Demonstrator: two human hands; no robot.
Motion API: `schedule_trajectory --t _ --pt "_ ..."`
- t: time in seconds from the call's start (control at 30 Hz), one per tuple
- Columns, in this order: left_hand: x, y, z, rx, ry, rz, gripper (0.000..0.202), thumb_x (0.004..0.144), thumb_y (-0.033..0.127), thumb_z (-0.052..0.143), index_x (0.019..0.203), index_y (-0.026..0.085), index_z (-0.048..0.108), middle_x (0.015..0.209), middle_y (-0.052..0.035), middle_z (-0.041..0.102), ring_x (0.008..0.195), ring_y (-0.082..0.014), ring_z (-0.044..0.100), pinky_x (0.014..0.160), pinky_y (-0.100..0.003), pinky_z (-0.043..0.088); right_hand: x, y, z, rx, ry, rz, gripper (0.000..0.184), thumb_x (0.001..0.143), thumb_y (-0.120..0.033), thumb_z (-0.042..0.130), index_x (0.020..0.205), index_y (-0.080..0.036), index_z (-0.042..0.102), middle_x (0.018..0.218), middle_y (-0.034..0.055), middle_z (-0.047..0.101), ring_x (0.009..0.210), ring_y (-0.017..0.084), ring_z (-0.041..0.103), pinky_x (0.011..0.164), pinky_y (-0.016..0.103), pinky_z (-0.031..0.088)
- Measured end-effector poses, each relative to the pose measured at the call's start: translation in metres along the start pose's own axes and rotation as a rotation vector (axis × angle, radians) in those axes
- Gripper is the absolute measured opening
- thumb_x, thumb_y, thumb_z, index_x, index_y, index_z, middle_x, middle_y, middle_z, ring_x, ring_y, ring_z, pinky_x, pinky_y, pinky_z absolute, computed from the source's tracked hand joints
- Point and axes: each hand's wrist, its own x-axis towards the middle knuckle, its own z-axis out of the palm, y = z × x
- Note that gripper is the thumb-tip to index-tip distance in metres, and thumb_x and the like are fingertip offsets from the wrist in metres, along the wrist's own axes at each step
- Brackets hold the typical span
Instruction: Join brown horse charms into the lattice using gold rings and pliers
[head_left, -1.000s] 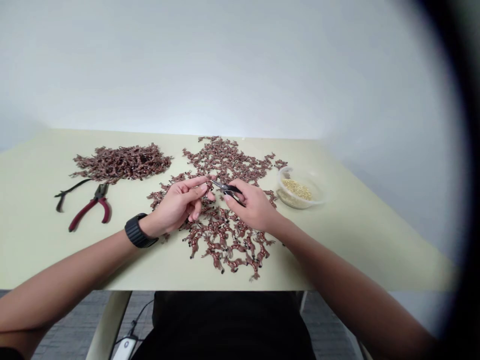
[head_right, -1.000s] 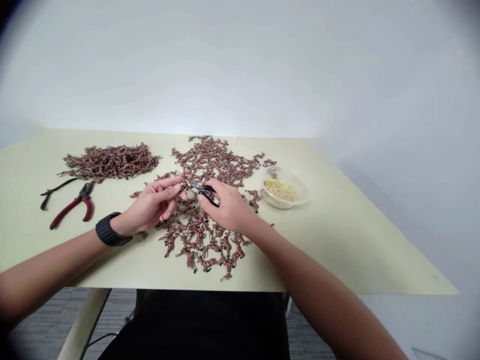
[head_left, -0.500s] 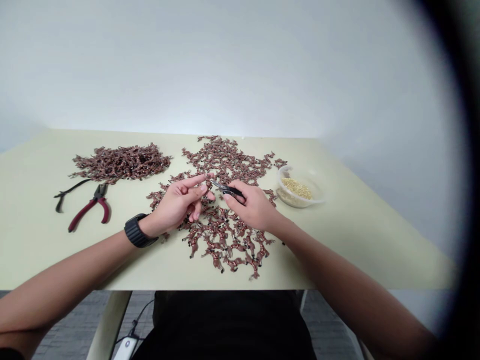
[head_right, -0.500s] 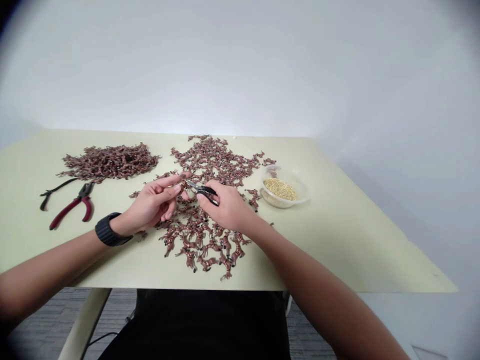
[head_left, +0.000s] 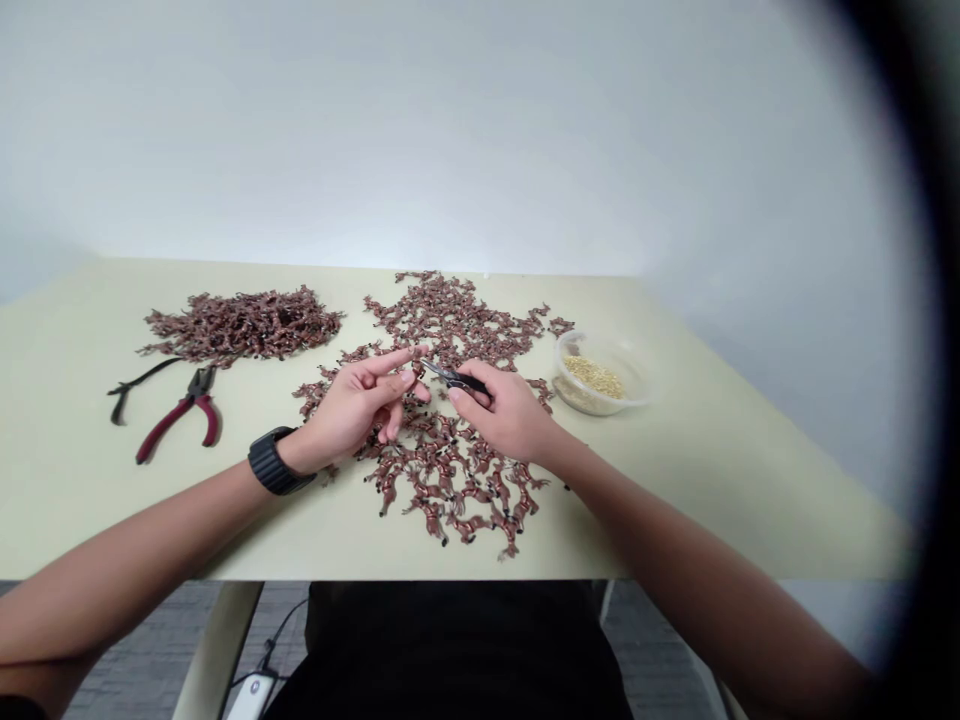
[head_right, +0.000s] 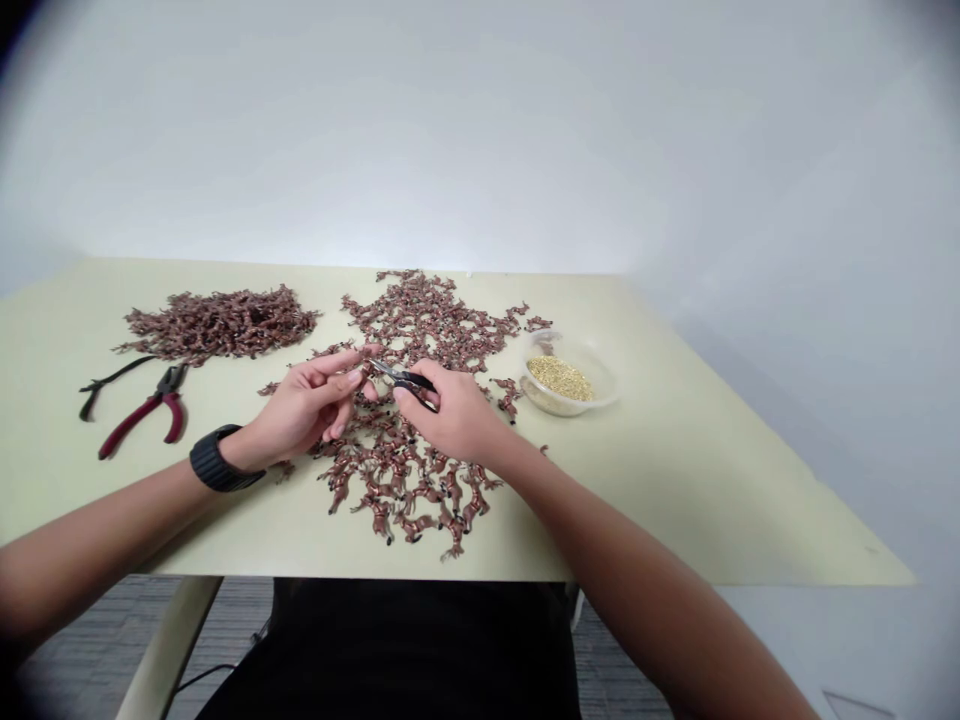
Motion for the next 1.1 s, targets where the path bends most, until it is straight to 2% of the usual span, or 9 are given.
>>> schedule_trajectory --t 0.33,0.47,0.57,0.63,0.7,0.8,0.9,1.0,1.1 --pt "0.0 -0.003 0.002 0.152 -0.002 0.083 0.059 0.094 0.037 0.069 0.149 0.022 0.053 0.101 -0.0097 0.076 0.042 -0.006 0.055 0.036 -0.018 0.043 0.0 0.0 0.003 0.152 -0.045 0.058 0.031 0.099 -0.05 0.052 0.086 -0.021 0.054 0.064 -0.0048 0.043 0.054 0.011 0.038 0.052 0.026 0.03" --pt "-0.005 -0.006 -0.002 0.486 0.078 0.315 0.051 0.097 0.032 0.063 0.147 0.024 0.056 0.093 -0.0077 0.079 0.045 -0.0089 0.059 0.045 -0.022 0.052 0.0 -0.006 -0.001 0.577 -0.255 0.251 0.035 0.099 -0.054 0.05 0.086 -0.021 0.052 0.066 -0.0062 0.031 0.052 0.009 0.024 0.044 0.023 0.02" --pt "-0.005 -0.005 -0.02 0.84 0.101 0.538 0.044 0.094 0.023 0.064 0.137 0.029 0.066 0.101 -0.0074 0.08 0.073 -0.0158 0.071 0.068 -0.028 0.06 0.0 -0.013 -0.009 0.907 -0.464 0.431 0.037 0.098 -0.056 0.05 0.088 -0.02 0.053 0.068 -0.007 0.023 0.054 0.01 0.011 0.041 0.022 0.01" --pt "-0.004 -0.001 -0.032 1.009 0.032 0.57 0.04 0.09 0.02 0.066 0.127 0.033 0.072 0.121 -0.007 0.075 0.091 -0.0195 0.073 0.075 -0.03 0.06 0.0 -0.015 -0.014 1.013 -0.558 0.496 0.037 0.097 -0.055 0.05 0.087 -0.019 0.053 0.069 -0.0069 0.021 0.056 0.01 0.008 0.04 0.022 0.007" --pt "-0.002 0.003 -0.037 1.027 0.032 0.558 0.037 0.089 0.021 0.067 0.122 0.034 0.075 0.122 -0.006 0.075 0.093 -0.02 0.073 0.073 -0.03 0.06 0.001 -0.016 -0.015 1.045 -0.596 0.514 0.038 0.096 -0.055 0.05 0.086 -0.019 0.053 0.068 -0.0067 0.021 0.056 0.01 0.007 0.04 0.022 0.006" --pt "-0.001 0.004 -0.025 0.792 0.103 0.478 0.038 0.092 0.025 0.066 0.129 0.031 0.071 0.107 -0.0072 0.078 0.071 -0.0149 0.069 0.061 -0.025 0.057 0.001 -0.014 -0.01 0.936 -0.463 0.434 0.039 0.096 -0.058 0.048 0.086 -0.02 0.053 0.068 -0.0063 0.023 0.055 0.01 0.011 0.041 0.023 0.011" --pt "0.0 0.003 -0.008 0.361 0.046 0.207 0.05 0.096 0.033 0.064 0.145 0.027 0.058 0.099 -0.0073 0.077 0.044 -0.0062 0.052 0.043 -0.02 0.044 0.0 -0.01 -0.003 0.539 -0.148 0.23 0.036 0.097 -0.056 0.05 0.088 -0.021 0.053 0.067 -0.0045 0.035 0.054 0.011 0.025 0.045 0.024 0.022" --pt "0.0 0.003 -0.001 0.063 -0.021 0.019 0.053 0.095 0.035 0.068 0.146 0.026 0.057 0.098 -0.0058 0.073 0.039 -0.0013 0.044 0.038 -0.016 0.033 -0.002 -0.007 0.0 0.138 0.064 0.039 0.028 0.097 -0.049 0.053 0.09 -0.022 0.053 0.067 -0.0035 0.044 0.058 0.012 0.038 0.054 0.027 0.029" --pt "-0.001 0.003 -0.001 -0.053 -0.059 -0.04 0.049 0.095 0.032 0.069 0.143 0.026 0.06 0.094 -0.0038 0.071 0.039 0.0005 0.041 0.038 -0.016 0.03 -0.002 -0.006 0.0 -0.024 0.11 -0.06 0.023 0.097 -0.044 0.054 0.094 -0.021 0.055 0.067 -0.0038 0.043 0.059 0.013 0.039 0.058 0.028 0.029"
